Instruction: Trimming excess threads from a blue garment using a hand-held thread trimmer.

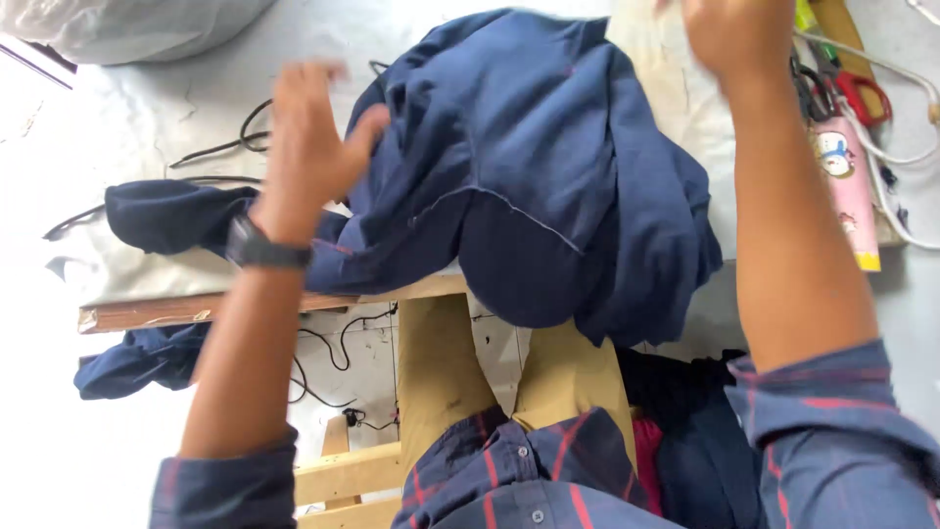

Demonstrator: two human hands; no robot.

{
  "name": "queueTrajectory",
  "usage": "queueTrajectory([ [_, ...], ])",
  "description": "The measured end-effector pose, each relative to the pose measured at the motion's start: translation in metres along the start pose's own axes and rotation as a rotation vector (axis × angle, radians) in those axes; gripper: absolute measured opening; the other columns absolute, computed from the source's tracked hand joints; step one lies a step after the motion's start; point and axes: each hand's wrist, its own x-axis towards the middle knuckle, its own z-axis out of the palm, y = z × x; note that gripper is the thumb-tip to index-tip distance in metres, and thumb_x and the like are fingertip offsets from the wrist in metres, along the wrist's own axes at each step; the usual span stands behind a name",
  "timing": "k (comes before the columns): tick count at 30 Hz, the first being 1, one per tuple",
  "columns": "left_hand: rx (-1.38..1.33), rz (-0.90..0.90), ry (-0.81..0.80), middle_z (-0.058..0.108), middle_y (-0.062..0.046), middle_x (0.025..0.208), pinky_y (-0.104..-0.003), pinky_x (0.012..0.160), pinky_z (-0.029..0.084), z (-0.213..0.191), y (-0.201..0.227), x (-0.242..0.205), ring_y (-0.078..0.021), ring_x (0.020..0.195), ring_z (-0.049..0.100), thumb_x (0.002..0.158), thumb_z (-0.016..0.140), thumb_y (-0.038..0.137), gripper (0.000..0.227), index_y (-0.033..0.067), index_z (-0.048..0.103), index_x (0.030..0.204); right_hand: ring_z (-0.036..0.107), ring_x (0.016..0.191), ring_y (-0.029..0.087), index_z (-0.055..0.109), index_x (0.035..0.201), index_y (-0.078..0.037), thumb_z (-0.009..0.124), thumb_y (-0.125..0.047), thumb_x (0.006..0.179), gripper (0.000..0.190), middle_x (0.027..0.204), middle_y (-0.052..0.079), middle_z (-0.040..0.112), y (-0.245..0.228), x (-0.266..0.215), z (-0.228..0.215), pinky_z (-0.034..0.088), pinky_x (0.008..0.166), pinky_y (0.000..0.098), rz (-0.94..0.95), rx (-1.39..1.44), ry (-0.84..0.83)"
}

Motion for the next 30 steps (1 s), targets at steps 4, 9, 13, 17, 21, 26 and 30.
queueTrajectory([
  [4, -0.018, -0.026, -0.013, 0.058, -0.018, 0.100, -0.046, 0.088, 0.044, 0.015, 0.026, -0.053, -0.0348, 0.095, 0.055, 0.099, 0.078, 0.025, 0.031, 0.0022, 0.060, 0.110, 0.070, 0.086, 0.012, 0.075, 0.099, -0.007, 0.061, -0.002, 0.109, 0.019, 0.086, 0.005, 0.073, -0.081, -0.035, 0.045, 0.057, 0.103, 0.0308, 0.026, -0.027, -0.073],
  [9, -0.042, -0.174, 0.269, 0.060, -0.005, 0.101, -0.039, 0.088, 0.050, 0.005, 0.057, -0.094, -0.0306, 0.097, 0.064, 0.106, 0.068, 0.021, 0.014, 0.0090, 0.063, 0.100, 0.075, 0.085, 0.031, 0.075, 0.094, -0.011, 0.091, -0.016, 0.075, 0.025, 0.081, 0.007, 0.077, -0.140, -0.089, 0.086, 0.058, 0.077, 0.0381, 0.040, -0.120, -0.167],
  [13, -0.058, -0.020, 0.340, 0.061, -0.009, 0.106, -0.042, 0.093, 0.050, 0.004, 0.081, -0.102, -0.0330, 0.102, 0.062, 0.092, 0.084, 0.030, 0.033, 0.0067, 0.067, 0.109, 0.074, 0.080, 0.025, 0.074, 0.096, -0.016, 0.090, -0.018, 0.077, 0.024, 0.081, 0.002, 0.076, -0.136, -0.115, 0.101, 0.058, 0.072, 0.0337, 0.035, -0.166, -0.116],
  [17, 0.025, 0.186, 0.265, 0.064, -0.012, 0.102, -0.042, 0.085, 0.051, 0.011, 0.088, -0.095, -0.0340, 0.099, 0.065, 0.091, 0.082, 0.025, 0.033, 0.0023, 0.072, 0.113, 0.071, 0.069, 0.021, 0.075, 0.093, -0.017, 0.087, -0.013, 0.081, 0.018, 0.077, -0.002, 0.073, -0.122, -0.132, 0.112, 0.058, 0.063, 0.0303, 0.021, -0.193, -0.072],
  [21, -0.095, 0.197, 0.272, 0.066, -0.007, 0.085, -0.032, 0.075, 0.052, 0.008, 0.087, -0.092, -0.0262, 0.085, 0.065, 0.093, 0.077, 0.002, 0.002, 0.0035, 0.077, 0.095, 0.073, 0.077, 0.019, 0.076, 0.090, -0.019, 0.084, -0.010, 0.086, 0.012, 0.081, -0.003, 0.075, -0.114, -0.137, 0.098, 0.059, 0.064, 0.0262, 0.076, -0.170, 0.001],
  [26, -0.208, 0.085, 0.317, 0.068, -0.004, 0.082, -0.031, 0.073, 0.056, 0.000, 0.086, -0.095, -0.0248, 0.079, 0.066, 0.094, 0.079, 0.004, 0.005, 0.0048, 0.078, 0.089, 0.073, 0.071, 0.017, 0.077, 0.092, -0.017, 0.085, -0.010, 0.087, 0.012, 0.079, -0.002, 0.073, -0.107, -0.140, 0.087, 0.059, 0.062, 0.0252, 0.209, -0.166, 0.045],
  [30, -0.169, 0.076, 0.336, 0.063, -0.005, 0.075, -0.030, 0.071, 0.056, -0.008, 0.093, -0.097, -0.0242, 0.077, 0.063, 0.094, 0.081, 0.004, 0.012, 0.0012, 0.075, 0.084, 0.075, 0.071, 0.023, 0.078, 0.094, -0.015, 0.082, -0.006, 0.087, 0.013, 0.078, 0.006, 0.073, -0.119, -0.141, 0.086, 0.059, 0.058, 0.0309, 0.301, -0.097, 0.007],
])
